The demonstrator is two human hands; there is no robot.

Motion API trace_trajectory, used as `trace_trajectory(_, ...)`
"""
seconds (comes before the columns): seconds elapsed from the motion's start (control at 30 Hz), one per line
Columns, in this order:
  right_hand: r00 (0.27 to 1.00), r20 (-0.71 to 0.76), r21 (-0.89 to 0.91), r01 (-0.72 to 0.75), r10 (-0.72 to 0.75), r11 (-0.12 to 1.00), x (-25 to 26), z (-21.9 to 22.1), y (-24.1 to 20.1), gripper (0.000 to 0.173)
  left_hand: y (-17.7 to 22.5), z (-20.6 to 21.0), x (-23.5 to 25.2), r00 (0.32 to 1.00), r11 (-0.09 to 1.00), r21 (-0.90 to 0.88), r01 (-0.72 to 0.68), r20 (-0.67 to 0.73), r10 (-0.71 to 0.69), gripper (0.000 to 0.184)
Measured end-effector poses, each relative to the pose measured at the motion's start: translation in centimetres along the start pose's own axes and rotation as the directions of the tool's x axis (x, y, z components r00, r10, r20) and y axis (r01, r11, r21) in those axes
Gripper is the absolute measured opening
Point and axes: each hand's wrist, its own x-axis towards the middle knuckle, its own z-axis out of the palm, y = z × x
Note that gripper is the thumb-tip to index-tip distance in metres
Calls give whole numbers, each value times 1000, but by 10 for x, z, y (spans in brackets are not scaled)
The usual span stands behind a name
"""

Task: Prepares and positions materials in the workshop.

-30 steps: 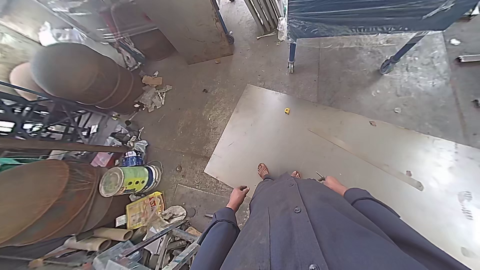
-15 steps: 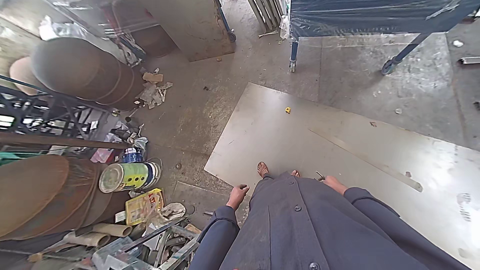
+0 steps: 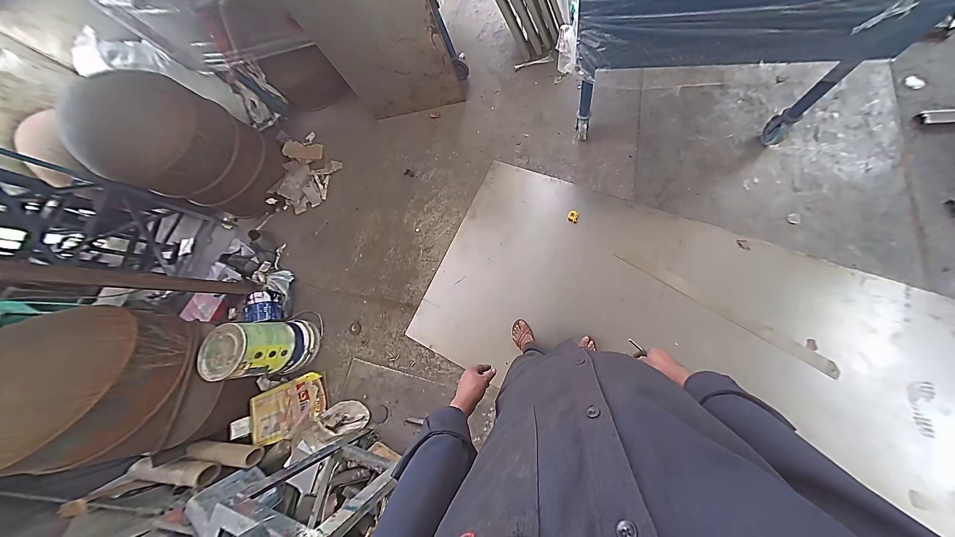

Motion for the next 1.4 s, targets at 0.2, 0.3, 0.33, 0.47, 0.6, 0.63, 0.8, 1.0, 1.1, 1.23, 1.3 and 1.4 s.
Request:
trace_trajectory(0.2, 1000, -9, -7, 16, -16, 1000, 6, 4, 4, 31, 0, 0, 3, 1000, 1000, 9, 13, 5, -13, 43)
trace_trajectory(0.3, 1000, 1, -4, 15, -15, 1000, 4, 3, 2, 31, -1, 1, 3, 1000, 1000, 13, 14, 7, -14, 43)
trace_trajectory(0.33, 1000, 0, -3, 18, -18, 1000, 4, 3, 2, 31, -1, 1, 3, 1000, 1000, 16, 12, 6, -12, 42)
trace_trajectory(0.47, 1000, -1, 11, 18, -18, 1000, 5, 3, 2, 31, -2, 0, 2, 1000, 1000, 23, 9, 8, -9, 42)
trace_trajectory(0.6, 1000, 4, 7, 16, -16, 1000, 7, 3, 1, 31, -2, 0, 3, 1000, 1000, 7, 14, 3, -14, 42)
trace_trajectory(0.63, 1000, 2, 8, 15, -15, 1000, 8, 3, 1, 31, -2, 0, 3, 1000, 1000, 5, 13, -1, -13, 42)
trace_trajectory(0.8, 1000, -6, 20, 9, -9, 1000, 9, 4, 2, 31, -2, -1, 3, 1000, 1000, 15, 19, -1, -19, 42)
trace_trajectory(1.0, 1000, -4, 2, 10, -10, 1000, 8, 5, 1, 31, -1, -1, 3, 1000, 1000, 22, 17, 0, -17, 42)
trace_trajectory(1.1, 1000, 6, 0, 13, -13, 1000, 5, 2, -1, 32, 1, -1, 0, 1000, 1000, 5, 19, 2, -19, 41)
trace_trajectory(1.23, 1000, 5, 4, 2, -2, 1000, 5, 1, 0, 32, 3, -1, -2, 1000, 1000, 8, 22, 1, -22, 42)
trace_trajectory(1.3, 1000, 4, -2, -4, 4, 1000, 7, 2, 0, 32, 3, -1, -1, 1000, 1000, 8, 24, 6, -24, 42)
trace_trajectory(1.4, 1000, 8, 1, 3, -3, 1000, 10, 3, 1, 32, 3, -2, -2, 1000, 1000, 12, 20, 3, -20, 42)
